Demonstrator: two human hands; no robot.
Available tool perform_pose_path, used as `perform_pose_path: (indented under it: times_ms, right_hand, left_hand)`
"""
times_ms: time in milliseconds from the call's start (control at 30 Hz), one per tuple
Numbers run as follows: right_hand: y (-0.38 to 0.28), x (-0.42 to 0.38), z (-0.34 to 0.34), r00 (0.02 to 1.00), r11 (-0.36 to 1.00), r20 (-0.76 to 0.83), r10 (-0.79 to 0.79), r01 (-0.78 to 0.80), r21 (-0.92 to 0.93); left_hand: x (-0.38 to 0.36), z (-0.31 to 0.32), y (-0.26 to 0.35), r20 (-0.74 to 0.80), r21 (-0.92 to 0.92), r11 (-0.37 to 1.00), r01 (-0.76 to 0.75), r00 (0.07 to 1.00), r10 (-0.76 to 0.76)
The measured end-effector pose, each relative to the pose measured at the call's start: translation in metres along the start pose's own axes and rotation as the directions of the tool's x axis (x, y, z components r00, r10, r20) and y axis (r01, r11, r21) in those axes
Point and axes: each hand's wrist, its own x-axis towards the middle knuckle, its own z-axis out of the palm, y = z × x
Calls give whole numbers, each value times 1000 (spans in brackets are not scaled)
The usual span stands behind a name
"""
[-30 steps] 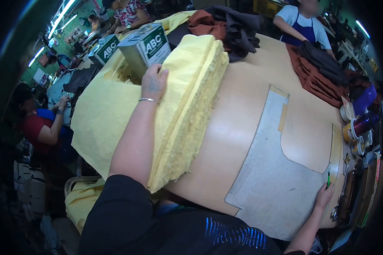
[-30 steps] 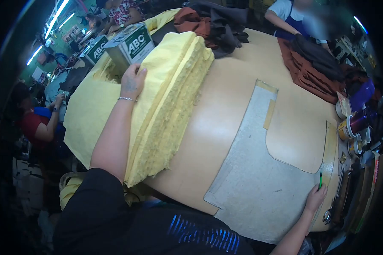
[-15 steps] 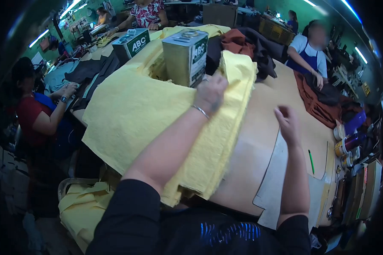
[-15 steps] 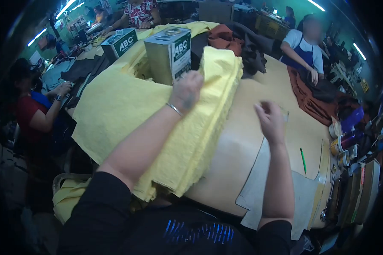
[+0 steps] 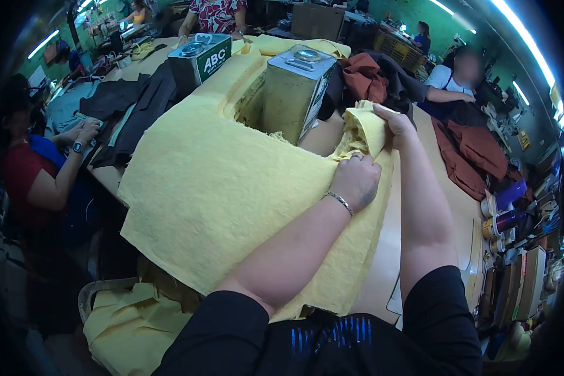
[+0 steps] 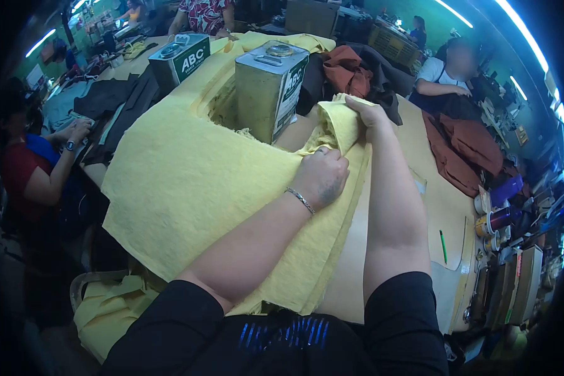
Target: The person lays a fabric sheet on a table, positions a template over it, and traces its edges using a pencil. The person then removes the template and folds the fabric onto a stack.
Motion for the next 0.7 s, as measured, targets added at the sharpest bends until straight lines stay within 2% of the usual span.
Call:
perform_pose_path:
  times_ms: [67, 100, 133, 167, 233, 267, 300, 367, 433, 467, 567, 600, 667, 700]
  right_hand:
    - [-8, -24, -16, 984, 994, 143, -108, 101, 52]
    - [-1, -34, -29, 934, 936, 204, -293, 237, 260]
    - [4, -58, -31, 873, 849, 183, -452, 358, 388]
    - [8, -82, -35, 789, 727, 136, -599, 464, 506]
    - [39, -103, -52, 699, 649, 91, -710, 598, 469]
    - [52, -116, -56, 738, 656, 89, -669, 530, 538]
    - [59, -127, -52, 752, 653, -4, -659, 575, 492]
    - [72, -137, -60, 782, 613, 35, -622, 458, 644]
    - [70, -152, -48, 797, 626, -58, -602, 516, 585]
    - [74, -153, -46, 798, 632, -52, -600, 513, 582]
    - [69, -167, -31, 821, 708, -96, -563, 538, 458]
    - [69, -170, -28, 847, 706, -125, -517, 505, 496]
    - [68, -175, -24, 890, 689, -170, -424, 438, 577]
    - [69, -178, -26, 876, 647, -212, -433, 465, 604]
  left_hand:
    - [1, -2, -2, 24, -92, 996, -19, 999, 22]
    - [1, -3, -3, 46, -152, 988, -24, 998, 32]
    - [3, -4, -5, 66, -213, 977, -31, 997, 46]
    - [5, -3, -9, 113, -294, 955, 46, 993, -13]
    - [8, -2, -15, 244, -437, 878, 195, 965, -93]
    - [8, -5, -16, 253, -483, 847, 223, 961, -109]
    - [8, -12, -16, 268, -525, 813, 252, 956, -124]
    - [7, -11, -19, 294, -477, 846, 239, 950, -103]
    - [5, -6, -23, 301, -562, 785, 260, 949, -99]
    - [5, -4, -25, 305, -597, 755, 272, 947, -100]
    - [6, -8, -25, 266, -599, 774, 206, 963, -51]
    - [8, -30, -11, 365, -593, 740, 318, 925, -105]
    - [10, -31, -11, 199, -629, 770, 105, 979, 30]
    - [12, -37, -9, 114, -634, 774, -3, 989, 97]
